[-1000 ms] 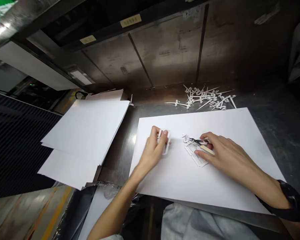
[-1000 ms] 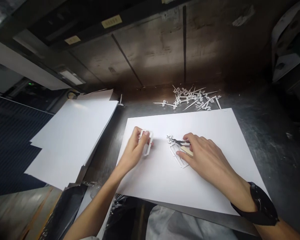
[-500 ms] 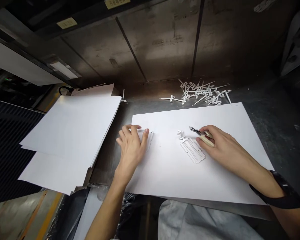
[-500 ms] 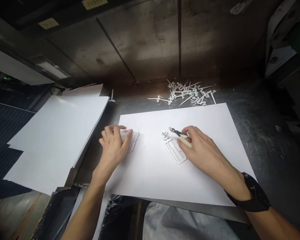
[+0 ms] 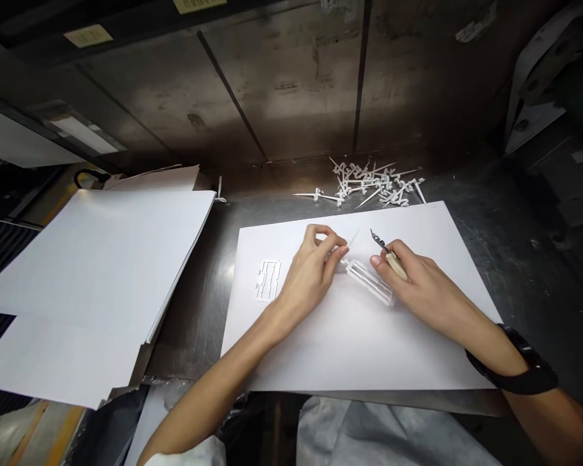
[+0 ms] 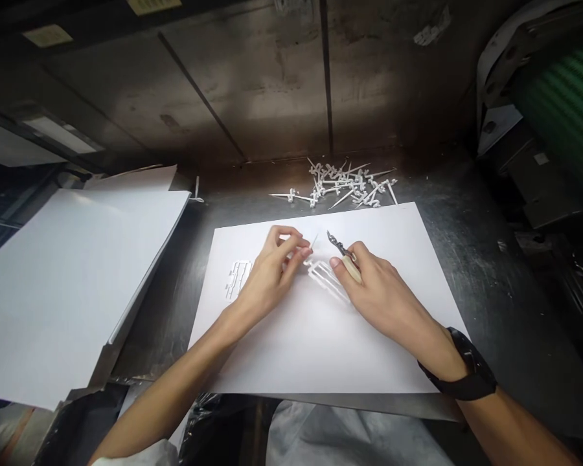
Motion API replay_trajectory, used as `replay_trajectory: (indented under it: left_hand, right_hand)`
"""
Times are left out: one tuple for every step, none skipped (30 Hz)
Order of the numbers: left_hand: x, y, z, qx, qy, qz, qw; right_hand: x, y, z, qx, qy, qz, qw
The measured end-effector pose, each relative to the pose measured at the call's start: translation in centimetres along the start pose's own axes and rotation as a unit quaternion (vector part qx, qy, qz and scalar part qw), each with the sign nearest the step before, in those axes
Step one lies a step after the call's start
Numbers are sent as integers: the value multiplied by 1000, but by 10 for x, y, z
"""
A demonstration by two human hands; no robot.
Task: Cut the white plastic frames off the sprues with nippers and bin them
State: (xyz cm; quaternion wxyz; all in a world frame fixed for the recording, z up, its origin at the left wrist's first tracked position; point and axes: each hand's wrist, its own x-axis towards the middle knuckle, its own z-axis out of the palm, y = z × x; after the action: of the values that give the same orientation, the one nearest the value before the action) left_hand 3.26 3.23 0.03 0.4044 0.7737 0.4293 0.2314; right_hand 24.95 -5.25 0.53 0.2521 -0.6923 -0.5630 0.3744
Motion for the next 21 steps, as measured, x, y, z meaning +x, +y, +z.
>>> replay_trajectory:
  left_hand:
    - [2,1,0,-37,8,-5,999]
    - [4,1,1,-80,10,-13,997]
    - [5,2,3,-123,6,-22,992]
    - [7,2,5,-160,-4,-30,987]
    - [8,1,7,-203,-15,-41,978]
    - [10,1,10,-259,-26,-59,964]
    - [10,1,12,-326,-32,-81,941]
    - [10,1,14,-401,-35,-105,909]
    - [10,2,15,-477,-35,-128,869]
    - [9,2,16,-545,-36,-146,825]
    - [7,4,17,-594,-43,-155,788]
    - [5,5,17,-618,-59,-157,768]
    - [3,6,17,-628,-82,-156,758]
    - [1,7,18,-627,-108,-155,756]
    - [0,7,18,-618,-130,-154,760]
    - [-1,7,17,-604,-143,-154,768]
    - [-1,7,17,-593,-144,-153,777]
    - [-1,6,16,-584,-136,-150,786]
    - [-1,5,14,-579,-123,-145,793]
    - [0,4,12,-579,-111,-138,796]
    - [1,3,9,-582,-101,-133,796]
  right_hand:
    - [0,0,-1,13,-1,3,1000]
    - [1,1,-1,27,-4,4,1000]
    - [1,1,-2,44,-9,3,999]
    - [2,3,-2,64,-17,1,998]
    - [3,5,-2,89,-27,-2,996]
    - [4,6,-2,118,-37,-6,992]
    - [4,8,-2,150,-41,-11,988]
    - [5,9,-2,183,-41,-18,982]
    - [5,10,-1,215,-35,-24,976]
    - [5,10,-1,243,-26,-31,969]
    - [4,9,-1,265,-15,-36,963]
    - [3,7,-1,277,-4,-42,960]
    - [2,5,-1,280,6,-47,959]
    - [1,3,-2,275,11,-49,960]
    - [1,1,-2,266,12,-47,963]
    - [0,1,-3,259,11,-43,965]
    - [0,2,-4,257,10,-38,966]
    - [1,4,-4,257,14,-28,966]
    - [2,7,-5,259,22,-17,966]
    - [4,10,-5,263,33,-8,964]
    - [5,14,-5,273,40,1,961]
